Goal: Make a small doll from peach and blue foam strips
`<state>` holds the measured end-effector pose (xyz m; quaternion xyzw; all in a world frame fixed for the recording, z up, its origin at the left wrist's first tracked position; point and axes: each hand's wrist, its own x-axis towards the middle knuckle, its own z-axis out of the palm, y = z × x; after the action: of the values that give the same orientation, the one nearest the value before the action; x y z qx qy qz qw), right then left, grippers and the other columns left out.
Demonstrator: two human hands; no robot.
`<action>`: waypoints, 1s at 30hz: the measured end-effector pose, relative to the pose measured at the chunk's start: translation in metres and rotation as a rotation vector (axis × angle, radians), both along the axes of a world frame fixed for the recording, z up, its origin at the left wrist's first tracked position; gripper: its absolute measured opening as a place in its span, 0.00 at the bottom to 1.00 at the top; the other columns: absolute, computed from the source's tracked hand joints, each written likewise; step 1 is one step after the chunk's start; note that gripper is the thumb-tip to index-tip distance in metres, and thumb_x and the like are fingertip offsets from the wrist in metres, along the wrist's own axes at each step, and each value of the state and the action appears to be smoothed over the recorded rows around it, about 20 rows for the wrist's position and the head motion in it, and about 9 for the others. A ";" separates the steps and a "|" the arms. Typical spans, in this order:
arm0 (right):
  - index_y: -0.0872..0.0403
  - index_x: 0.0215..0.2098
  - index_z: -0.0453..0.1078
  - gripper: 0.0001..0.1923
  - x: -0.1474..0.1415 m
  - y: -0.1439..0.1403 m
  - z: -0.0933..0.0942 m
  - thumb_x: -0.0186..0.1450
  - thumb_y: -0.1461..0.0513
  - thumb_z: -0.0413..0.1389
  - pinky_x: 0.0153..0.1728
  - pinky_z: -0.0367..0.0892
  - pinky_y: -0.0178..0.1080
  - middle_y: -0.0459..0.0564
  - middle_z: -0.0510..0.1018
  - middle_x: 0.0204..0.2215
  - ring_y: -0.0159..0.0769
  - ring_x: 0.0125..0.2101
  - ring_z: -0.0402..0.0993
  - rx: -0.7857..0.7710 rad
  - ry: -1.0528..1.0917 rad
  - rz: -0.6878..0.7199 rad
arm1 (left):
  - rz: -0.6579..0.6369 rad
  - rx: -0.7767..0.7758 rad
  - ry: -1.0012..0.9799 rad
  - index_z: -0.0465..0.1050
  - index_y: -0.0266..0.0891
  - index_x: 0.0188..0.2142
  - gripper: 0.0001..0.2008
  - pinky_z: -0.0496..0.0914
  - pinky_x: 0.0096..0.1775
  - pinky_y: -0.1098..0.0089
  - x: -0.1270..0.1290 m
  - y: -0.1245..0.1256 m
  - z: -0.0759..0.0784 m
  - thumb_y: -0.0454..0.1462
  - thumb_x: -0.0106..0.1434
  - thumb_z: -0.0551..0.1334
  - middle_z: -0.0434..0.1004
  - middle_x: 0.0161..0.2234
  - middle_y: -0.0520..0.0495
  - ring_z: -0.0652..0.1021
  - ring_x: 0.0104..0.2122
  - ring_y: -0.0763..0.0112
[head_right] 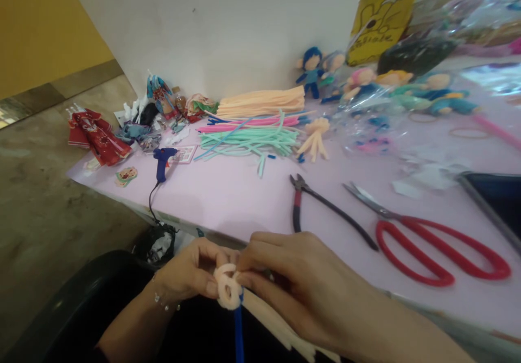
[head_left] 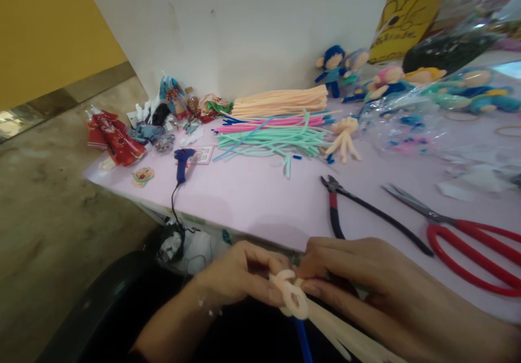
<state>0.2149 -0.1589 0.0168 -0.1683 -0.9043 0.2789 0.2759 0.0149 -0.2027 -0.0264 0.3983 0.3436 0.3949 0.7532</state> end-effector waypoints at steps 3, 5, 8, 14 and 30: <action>0.51 0.29 0.72 0.17 -0.001 -0.002 -0.001 0.74 0.61 0.49 0.21 0.65 0.33 0.47 0.79 0.23 0.33 0.22 0.76 0.001 0.002 -0.014 | -0.024 -0.001 0.011 0.74 0.35 0.17 0.24 0.66 0.33 0.70 0.000 0.000 0.000 0.47 0.32 0.82 0.73 0.22 0.52 0.70 0.24 0.76; 0.51 0.29 0.72 0.17 -0.002 -0.004 -0.002 0.74 0.61 0.48 0.20 0.64 0.34 0.47 0.79 0.23 0.34 0.21 0.76 0.036 0.003 -0.035 | -0.044 -0.026 0.026 0.75 0.35 0.17 0.24 0.66 0.34 0.70 0.000 0.000 -0.001 0.47 0.31 0.82 0.74 0.23 0.51 0.70 0.25 0.76; 0.50 0.30 0.72 0.17 -0.003 -0.008 -0.004 0.74 0.60 0.48 0.19 0.62 0.34 0.47 0.79 0.22 0.33 0.20 0.74 0.083 -0.011 -0.052 | -0.059 -0.043 0.032 0.75 0.35 0.18 0.23 0.66 0.35 0.69 0.000 0.000 -0.001 0.47 0.31 0.82 0.74 0.23 0.51 0.71 0.25 0.75; 0.50 0.28 0.68 0.18 -0.003 -0.008 -0.007 0.74 0.62 0.46 0.18 0.58 0.34 0.46 0.76 0.21 0.31 0.17 0.70 0.171 -0.026 -0.063 | -0.048 0.040 -0.015 0.75 0.36 0.17 0.23 0.65 0.33 0.70 -0.002 0.000 0.001 0.48 0.33 0.82 0.73 0.22 0.51 0.70 0.24 0.76; 0.51 0.25 0.66 0.24 -0.001 -0.005 -0.008 0.78 0.60 0.42 0.16 0.56 0.34 0.44 0.72 0.16 0.29 0.14 0.67 0.481 0.044 -0.198 | -0.148 0.172 -0.040 0.74 0.36 0.19 0.21 0.66 0.34 0.70 0.001 -0.004 -0.004 0.46 0.41 0.80 0.73 0.24 0.50 0.72 0.27 0.74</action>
<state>0.2135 -0.1639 0.0092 -0.1794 -0.9176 0.0309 0.3534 0.0158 -0.2067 -0.0305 0.4780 0.2630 0.3739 0.7500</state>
